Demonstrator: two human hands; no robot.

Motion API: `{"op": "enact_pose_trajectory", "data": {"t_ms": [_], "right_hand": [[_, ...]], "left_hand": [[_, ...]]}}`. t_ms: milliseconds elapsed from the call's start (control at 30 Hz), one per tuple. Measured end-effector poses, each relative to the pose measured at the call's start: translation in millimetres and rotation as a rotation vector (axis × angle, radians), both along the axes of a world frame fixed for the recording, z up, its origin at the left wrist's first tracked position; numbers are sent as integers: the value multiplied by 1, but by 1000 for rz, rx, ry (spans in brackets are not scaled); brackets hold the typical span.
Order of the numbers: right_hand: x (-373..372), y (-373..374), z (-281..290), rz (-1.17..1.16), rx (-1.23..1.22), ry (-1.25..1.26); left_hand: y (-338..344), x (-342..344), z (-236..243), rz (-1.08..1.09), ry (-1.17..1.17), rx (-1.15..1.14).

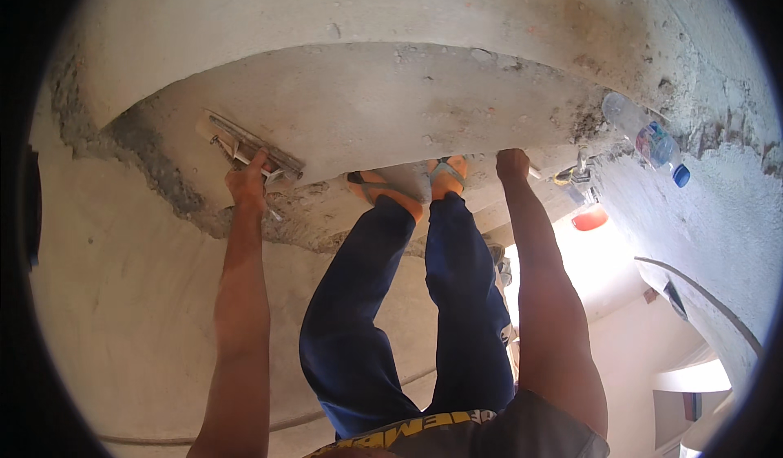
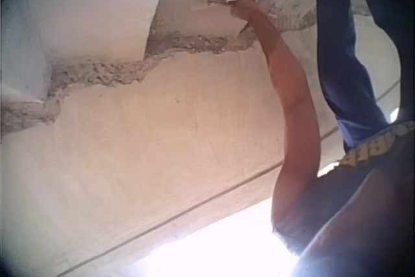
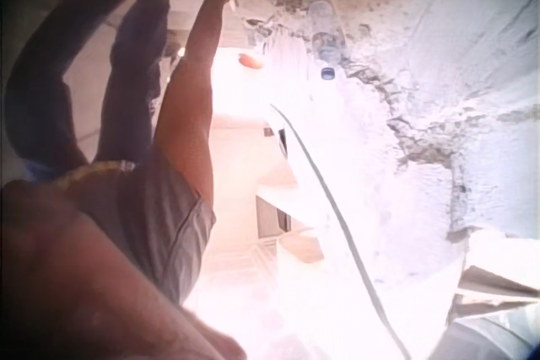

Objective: The person uses a hammer and a metal pin to chip away loose material and old finish from a concrete staircase step.

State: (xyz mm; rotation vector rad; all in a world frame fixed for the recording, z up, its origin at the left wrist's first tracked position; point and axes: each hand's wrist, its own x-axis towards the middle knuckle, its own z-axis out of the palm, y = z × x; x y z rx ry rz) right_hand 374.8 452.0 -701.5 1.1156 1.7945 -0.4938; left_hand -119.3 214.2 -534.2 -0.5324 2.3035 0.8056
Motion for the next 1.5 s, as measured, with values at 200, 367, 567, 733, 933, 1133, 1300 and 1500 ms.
{"op": "enact_pose_trajectory", "data": {"t_ms": [200, 367, 567, 733, 933, 1133, 1300, 1500], "right_hand": [[29, 0, 9, 341, 39, 213], [54, -30, 55, -28, 8, 225], [100, -73, 128, -451, -94, 146], [112, -100, 191, -656, -175, 58], [130, -136, 227, -728, -123, 104], [145, -157, 263, -743, -192, 45], [109, -141, 325, -606, -199, 6], [117, -147, 406, -657, -120, 126]], "left_hand": [[38, 45, -8, 69, -31, 21], [94, 127, 5, -54, -24, 197], [184, 261, 13, 137, -156, 465], [287, 373, 32, 296, -277, 658], [362, 403, 35, 333, -521, 611], [312, 335, 64, -41, -838, 487], [212, 230, 122, -238, -978, 529], [89, 122, 248, -671, -676, 247]]}}
